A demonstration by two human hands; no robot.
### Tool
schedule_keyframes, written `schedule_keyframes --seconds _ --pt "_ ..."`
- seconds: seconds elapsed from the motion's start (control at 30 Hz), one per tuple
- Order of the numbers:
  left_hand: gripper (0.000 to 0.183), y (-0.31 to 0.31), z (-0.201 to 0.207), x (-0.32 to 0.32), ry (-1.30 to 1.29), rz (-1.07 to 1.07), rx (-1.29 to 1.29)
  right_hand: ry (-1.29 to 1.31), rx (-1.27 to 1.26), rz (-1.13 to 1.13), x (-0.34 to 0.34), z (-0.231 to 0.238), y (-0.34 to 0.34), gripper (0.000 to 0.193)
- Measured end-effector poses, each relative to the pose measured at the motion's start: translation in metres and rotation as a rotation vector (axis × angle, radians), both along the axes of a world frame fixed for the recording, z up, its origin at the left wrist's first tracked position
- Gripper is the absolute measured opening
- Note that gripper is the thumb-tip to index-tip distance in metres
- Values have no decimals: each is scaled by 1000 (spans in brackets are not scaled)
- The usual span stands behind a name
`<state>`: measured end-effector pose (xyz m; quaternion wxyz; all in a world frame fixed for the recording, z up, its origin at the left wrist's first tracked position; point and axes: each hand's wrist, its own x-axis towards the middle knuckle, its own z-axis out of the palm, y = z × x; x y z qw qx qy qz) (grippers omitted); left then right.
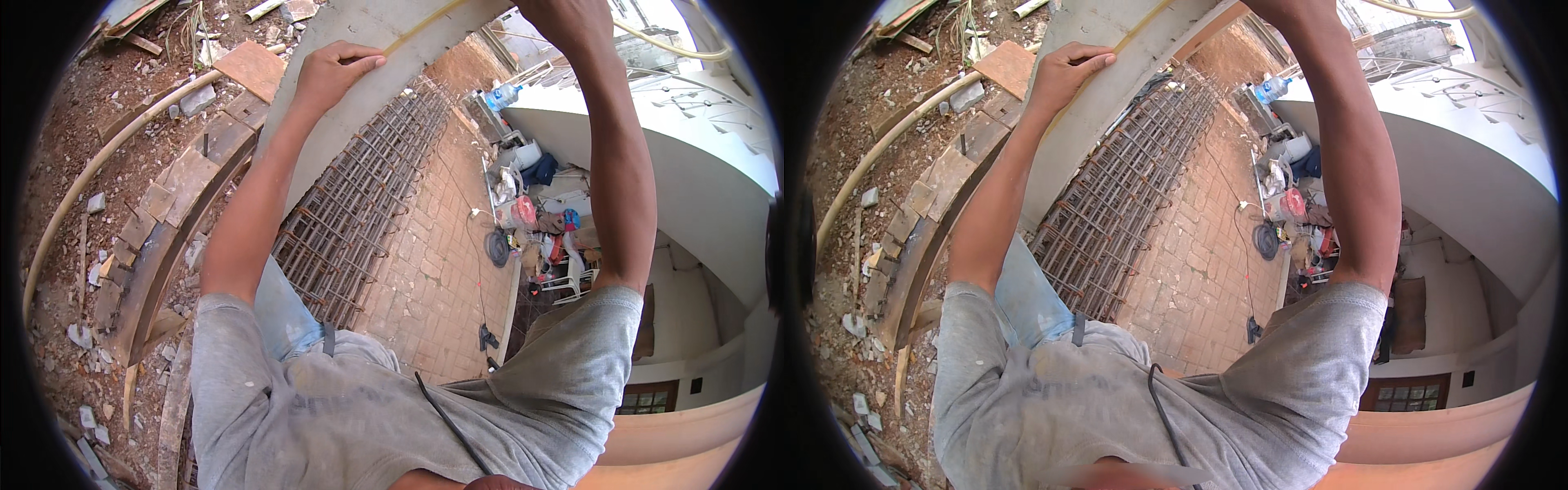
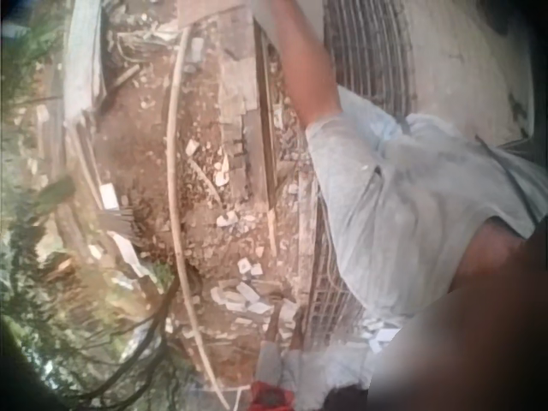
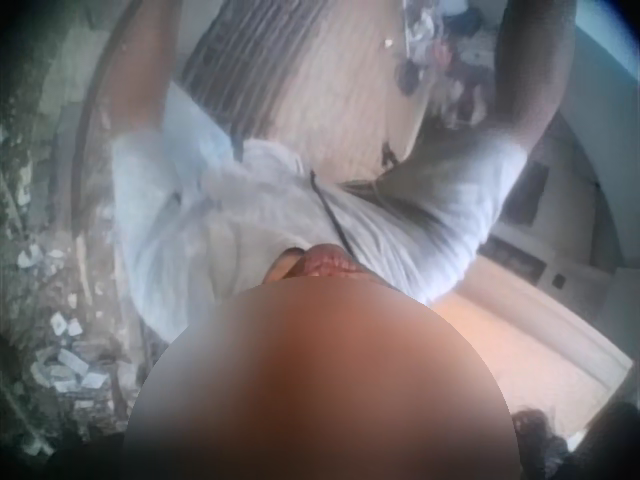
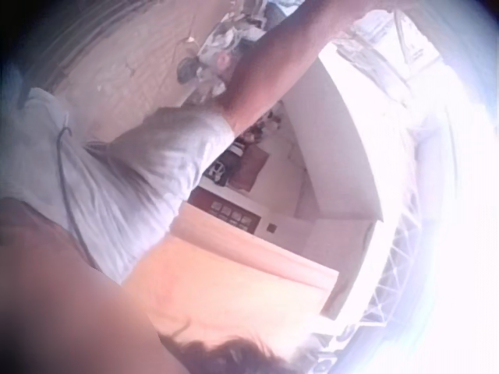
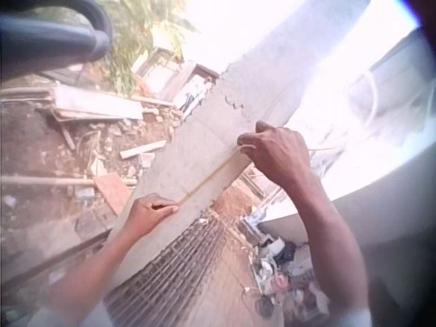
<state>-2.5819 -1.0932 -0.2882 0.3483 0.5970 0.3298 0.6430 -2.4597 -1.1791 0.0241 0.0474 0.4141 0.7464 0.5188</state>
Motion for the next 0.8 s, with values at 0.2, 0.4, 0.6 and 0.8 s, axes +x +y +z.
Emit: schedule_keyframes --seconds 0.2,0.4,0.6,0.8 --pt "21 2 -8 10 -78 27 -14 16 141 13 -3 24 -10 19" --pt "19 1 -7 17 -153 51 42 -35 -11 -70 1 1 6 26" --pt "18 -1 -1 23 -227 47 150 -64 -143 54 8 -15 16 18" --pt "17 -8 26 39 -228 169 230 63 -93 119 15 -29 15 20"
